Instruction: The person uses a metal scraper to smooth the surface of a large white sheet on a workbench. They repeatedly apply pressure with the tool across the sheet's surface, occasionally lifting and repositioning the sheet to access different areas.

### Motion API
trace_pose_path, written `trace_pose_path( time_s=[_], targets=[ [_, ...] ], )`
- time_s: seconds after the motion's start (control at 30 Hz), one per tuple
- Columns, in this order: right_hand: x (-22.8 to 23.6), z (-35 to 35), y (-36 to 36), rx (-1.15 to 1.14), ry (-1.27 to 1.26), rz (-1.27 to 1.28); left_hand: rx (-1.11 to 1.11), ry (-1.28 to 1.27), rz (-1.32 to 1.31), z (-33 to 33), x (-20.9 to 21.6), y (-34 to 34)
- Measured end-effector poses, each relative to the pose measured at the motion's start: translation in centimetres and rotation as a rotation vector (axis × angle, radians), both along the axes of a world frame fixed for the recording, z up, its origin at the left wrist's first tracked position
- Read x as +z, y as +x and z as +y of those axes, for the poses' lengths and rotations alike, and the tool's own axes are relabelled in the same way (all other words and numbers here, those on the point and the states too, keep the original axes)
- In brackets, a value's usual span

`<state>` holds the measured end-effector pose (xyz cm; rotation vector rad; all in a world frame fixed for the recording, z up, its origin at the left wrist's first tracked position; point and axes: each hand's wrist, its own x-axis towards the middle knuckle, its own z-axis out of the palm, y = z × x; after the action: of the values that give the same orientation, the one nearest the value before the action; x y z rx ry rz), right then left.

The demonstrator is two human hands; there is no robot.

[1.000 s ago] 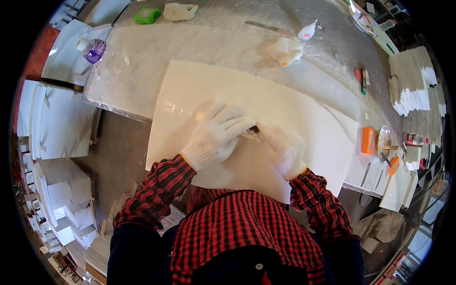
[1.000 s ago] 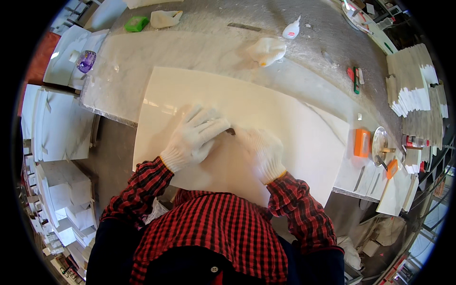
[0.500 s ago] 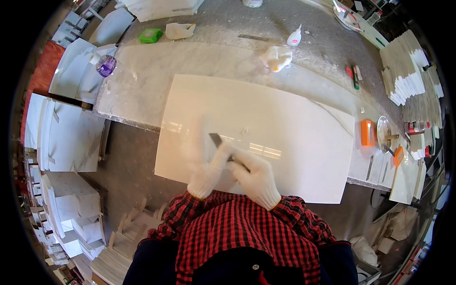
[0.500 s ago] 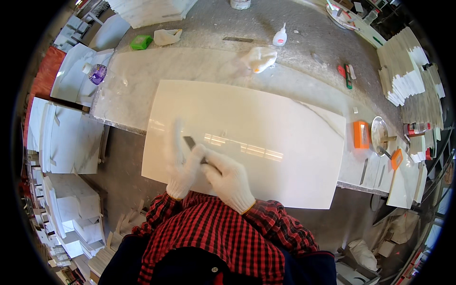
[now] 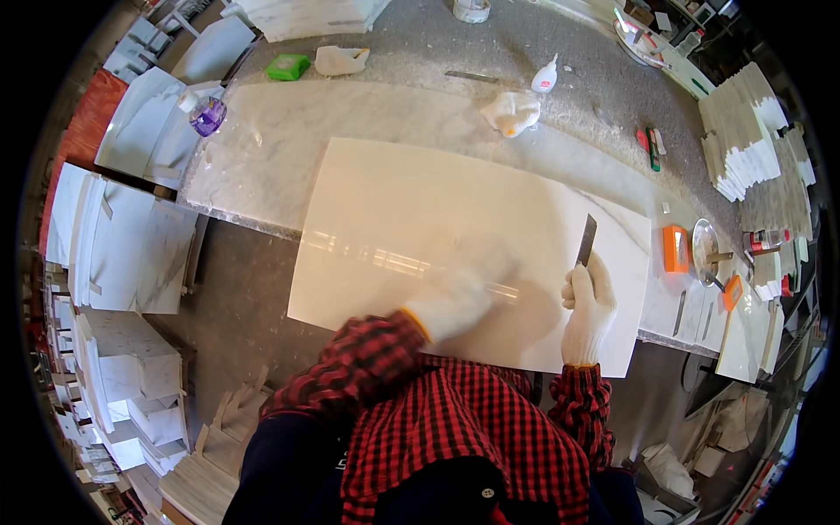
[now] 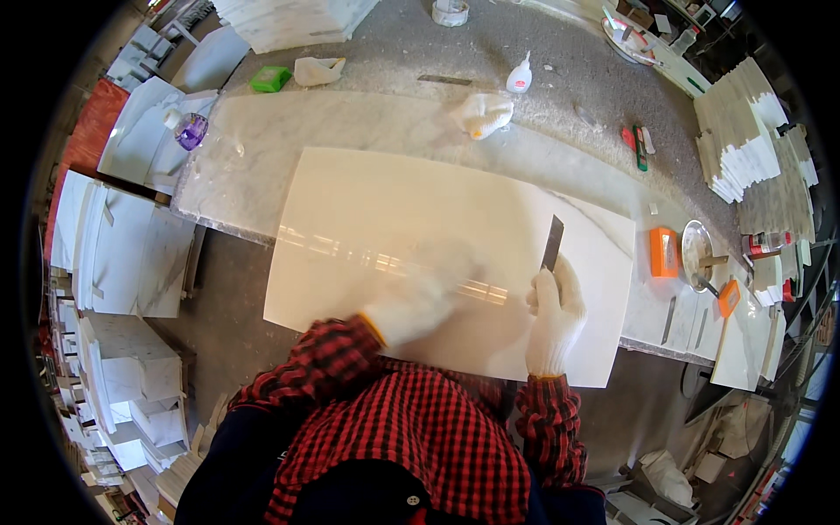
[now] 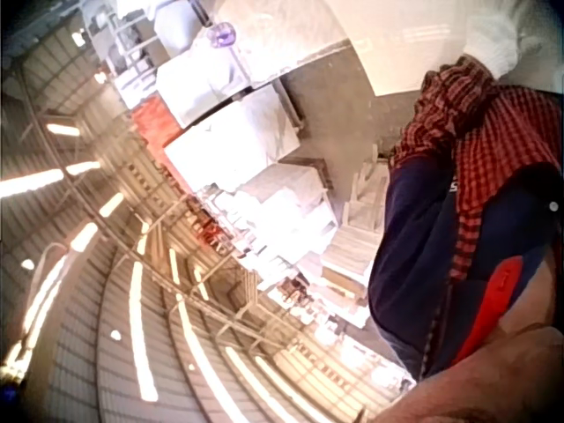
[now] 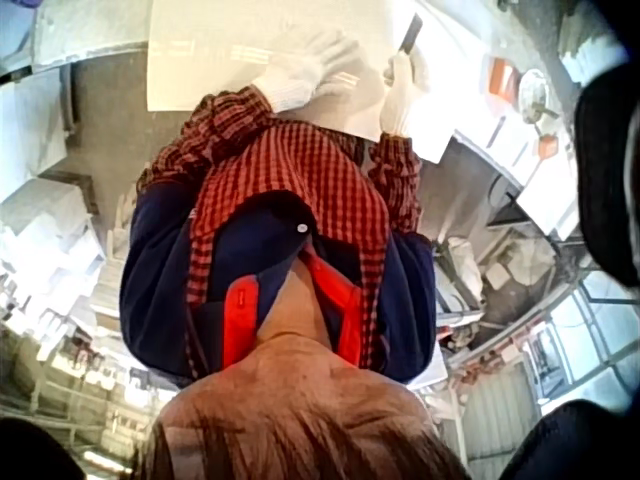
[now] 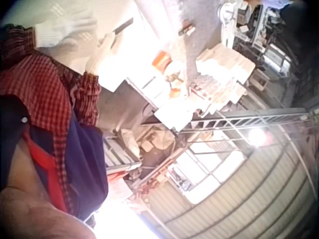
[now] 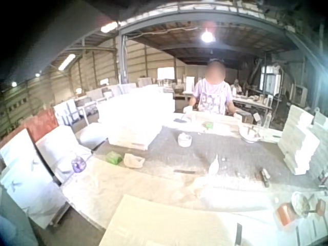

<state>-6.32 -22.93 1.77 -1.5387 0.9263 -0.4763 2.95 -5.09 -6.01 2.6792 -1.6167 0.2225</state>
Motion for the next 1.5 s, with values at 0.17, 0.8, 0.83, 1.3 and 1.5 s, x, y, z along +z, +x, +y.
trace_pose_path(
  time_s=[0.17, 0.8, 0.83, 1.3, 1.5],
  targets=[
    [-2.0, -0.8, -0.7, 0.039, -0.009, 0.055, 0.877, 0.170, 0.026, 16.1, 4.3, 10.4],
    [-4.4, -0.8, 12.3, 1.032, -1.102, 0.062, 0.998, -0.398, 0.172, 20.6, -0.5, 4.8],
    [-4.3, -0.8, 12.1, 1.060, -1.073, 0.047, 1.007, -0.399, 0.171, 20.6, -0.6, 4.7],
    [-5.5, -1.7, 6.0, 1.296, -0.722, -0.181, 1.008, -0.547, 0.267, 19.4, -0.8, 5.1],
    [-2.1, 4.9, -4.0, 0.638, -0.281, 0.295, 1.109, -0.744, 0.534, 18.8, 0.0, 4.5]
  ],
)
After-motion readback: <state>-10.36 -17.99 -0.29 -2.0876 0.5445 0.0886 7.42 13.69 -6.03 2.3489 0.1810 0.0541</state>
